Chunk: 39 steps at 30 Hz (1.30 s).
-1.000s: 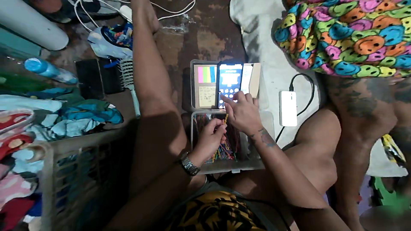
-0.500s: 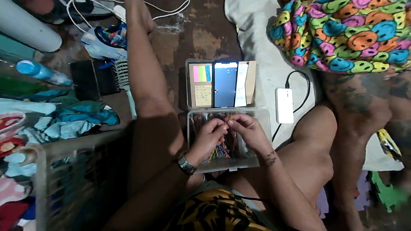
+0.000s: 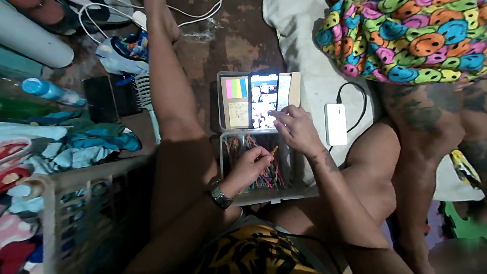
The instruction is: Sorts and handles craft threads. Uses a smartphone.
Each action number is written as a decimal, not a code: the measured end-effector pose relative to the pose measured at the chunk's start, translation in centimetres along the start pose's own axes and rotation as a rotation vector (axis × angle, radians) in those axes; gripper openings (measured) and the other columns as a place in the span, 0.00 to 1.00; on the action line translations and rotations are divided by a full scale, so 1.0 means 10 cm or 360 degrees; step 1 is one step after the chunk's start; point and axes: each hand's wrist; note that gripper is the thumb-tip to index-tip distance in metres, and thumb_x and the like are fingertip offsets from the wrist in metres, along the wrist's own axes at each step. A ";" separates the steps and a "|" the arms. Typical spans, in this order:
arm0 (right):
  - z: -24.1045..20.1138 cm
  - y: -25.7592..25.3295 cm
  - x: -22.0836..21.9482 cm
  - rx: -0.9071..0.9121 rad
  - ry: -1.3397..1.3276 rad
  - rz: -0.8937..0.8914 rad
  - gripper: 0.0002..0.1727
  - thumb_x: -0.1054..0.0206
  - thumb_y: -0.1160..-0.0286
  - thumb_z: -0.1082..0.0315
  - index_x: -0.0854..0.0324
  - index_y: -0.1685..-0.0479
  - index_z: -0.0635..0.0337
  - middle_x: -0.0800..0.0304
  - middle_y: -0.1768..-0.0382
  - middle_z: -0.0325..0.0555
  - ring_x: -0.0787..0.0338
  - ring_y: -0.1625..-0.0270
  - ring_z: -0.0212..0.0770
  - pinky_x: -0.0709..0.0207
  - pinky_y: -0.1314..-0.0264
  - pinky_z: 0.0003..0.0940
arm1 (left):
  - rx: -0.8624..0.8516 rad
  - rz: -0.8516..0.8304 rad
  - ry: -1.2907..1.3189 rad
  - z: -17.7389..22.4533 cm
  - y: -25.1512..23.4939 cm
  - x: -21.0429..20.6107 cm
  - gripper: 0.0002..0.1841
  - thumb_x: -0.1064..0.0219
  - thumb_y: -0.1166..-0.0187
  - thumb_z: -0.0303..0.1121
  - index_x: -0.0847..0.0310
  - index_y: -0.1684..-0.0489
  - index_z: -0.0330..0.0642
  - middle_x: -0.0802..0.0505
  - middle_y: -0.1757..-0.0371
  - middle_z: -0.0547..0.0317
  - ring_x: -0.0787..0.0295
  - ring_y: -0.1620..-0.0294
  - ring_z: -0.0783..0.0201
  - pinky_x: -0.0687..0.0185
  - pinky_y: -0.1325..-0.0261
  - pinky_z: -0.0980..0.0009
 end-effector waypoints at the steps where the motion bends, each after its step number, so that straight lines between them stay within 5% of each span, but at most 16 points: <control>1: 0.08 -0.05 -0.01 0.0030 0.0072 -0.0070 0.22 0.46 0.15 0.50 0.08 0.38 0.44 0.13 0.49 0.53 0.16 0.49 0.59 0.28 0.51 0.61 | 0.0012 0.0008 -0.0007 0.00 0.00 0.01 0.08 0.42 0.11 0.30 0.20 0.49 0.37 0.14 0.61 0.64 0.24 0.73 0.79 0.28 0.70 0.83; 4: 0.23 -0.17 -0.01 0.0065 0.0124 -0.0250 0.25 0.50 0.14 0.40 0.05 0.44 0.35 0.15 0.50 0.50 0.19 0.49 0.57 0.30 0.51 0.60 | 0.0012 0.0012 -0.0039 -0.02 -0.01 0.03 0.08 0.42 0.11 0.31 0.20 0.48 0.37 0.14 0.59 0.63 0.22 0.71 0.78 0.26 0.68 0.82; 7: 0.30 -0.28 0.04 -0.0006 0.0042 -0.0241 0.27 0.51 0.14 0.44 0.06 0.45 0.43 0.16 0.45 0.56 0.20 0.44 0.62 0.31 0.47 0.64 | 0.0019 -0.0006 -0.0083 -0.03 -0.01 0.02 0.09 0.42 0.11 0.32 0.19 0.47 0.37 0.14 0.58 0.62 0.21 0.69 0.77 0.24 0.65 0.81; 12: 0.30 -0.37 0.11 -0.0164 -0.0116 -0.0134 0.33 0.62 0.10 0.45 0.21 0.20 0.48 0.20 0.40 0.60 0.21 0.40 0.62 0.30 0.42 0.65 | 0.0022 -0.0035 -0.0135 -0.01 0.00 0.01 0.09 0.42 0.11 0.32 0.19 0.46 0.38 0.14 0.57 0.62 0.21 0.68 0.78 0.24 0.65 0.82; 17: 0.30 -0.20 0.01 0.0085 -0.0142 -0.0156 0.36 0.62 0.12 0.40 0.04 0.52 0.44 0.17 0.49 0.50 0.21 0.47 0.54 0.33 0.44 0.60 | 0.0040 -0.0018 -0.0110 0.00 0.00 0.02 0.10 0.43 0.10 0.32 0.20 0.44 0.36 0.12 0.54 0.60 0.19 0.68 0.78 0.24 0.65 0.81; 23: 0.31 -0.26 -0.02 -0.0172 -0.0125 -0.0112 0.35 0.65 0.10 0.41 0.19 0.22 0.43 0.20 0.41 0.59 0.21 0.42 0.61 0.30 0.44 0.63 | 0.0082 -0.0059 -0.0099 0.00 0.00 0.01 0.10 0.42 0.11 0.31 0.21 0.42 0.36 0.13 0.51 0.59 0.19 0.66 0.78 0.23 0.63 0.82; 27: 0.31 -0.26 -0.05 -0.0164 -0.0146 -0.0074 0.36 0.65 0.11 0.39 0.26 0.16 0.44 0.20 0.42 0.60 0.20 0.43 0.61 0.28 0.44 0.62 | 0.0061 -0.0059 -0.0107 -0.01 0.00 0.01 0.10 0.43 0.10 0.31 0.21 0.43 0.35 0.13 0.51 0.58 0.19 0.65 0.78 0.23 0.63 0.81; 29: 0.32 -0.23 -0.05 -0.0049 -0.0182 -0.0056 0.34 0.63 0.11 0.40 0.20 0.21 0.43 0.20 0.45 0.58 0.21 0.45 0.57 0.27 0.44 0.58 | 0.0052 -0.0058 -0.0117 -0.01 0.00 0.01 0.10 0.43 0.10 0.31 0.21 0.42 0.36 0.14 0.51 0.58 0.19 0.65 0.77 0.23 0.62 0.81; 32: 0.34 -0.19 -0.08 0.0140 -0.0190 -0.0054 0.34 0.60 0.12 0.39 0.04 0.49 0.43 0.17 0.51 0.52 0.21 0.49 0.53 0.31 0.45 0.58 | 0.0071 -0.0051 -0.0124 0.01 0.00 0.00 0.10 0.43 0.10 0.31 0.21 0.43 0.36 0.14 0.53 0.59 0.19 0.66 0.77 0.23 0.62 0.81; 34: 0.32 -0.19 -0.08 0.0145 -0.0113 -0.0114 0.34 0.60 0.11 0.40 0.03 0.52 0.40 0.17 0.51 0.49 0.22 0.48 0.53 0.32 0.45 0.58 | 0.0080 -0.0052 -0.0124 0.01 0.01 0.00 0.10 0.43 0.10 0.31 0.21 0.43 0.36 0.14 0.53 0.60 0.19 0.66 0.78 0.23 0.63 0.82; 39: 0.30 -0.25 -0.07 -0.0091 -0.0138 -0.0128 0.34 0.64 0.11 0.41 0.19 0.23 0.41 0.20 0.43 0.57 0.21 0.44 0.59 0.29 0.45 0.60 | 0.0075 -0.0065 -0.0149 -0.01 0.00 0.00 0.10 0.43 0.10 0.31 0.21 0.43 0.36 0.14 0.54 0.60 0.20 0.66 0.78 0.23 0.63 0.81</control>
Point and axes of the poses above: each hand's wrist, its own y-axis away from the middle knuckle, its own x-axis out of the back of the hand, z = x × y
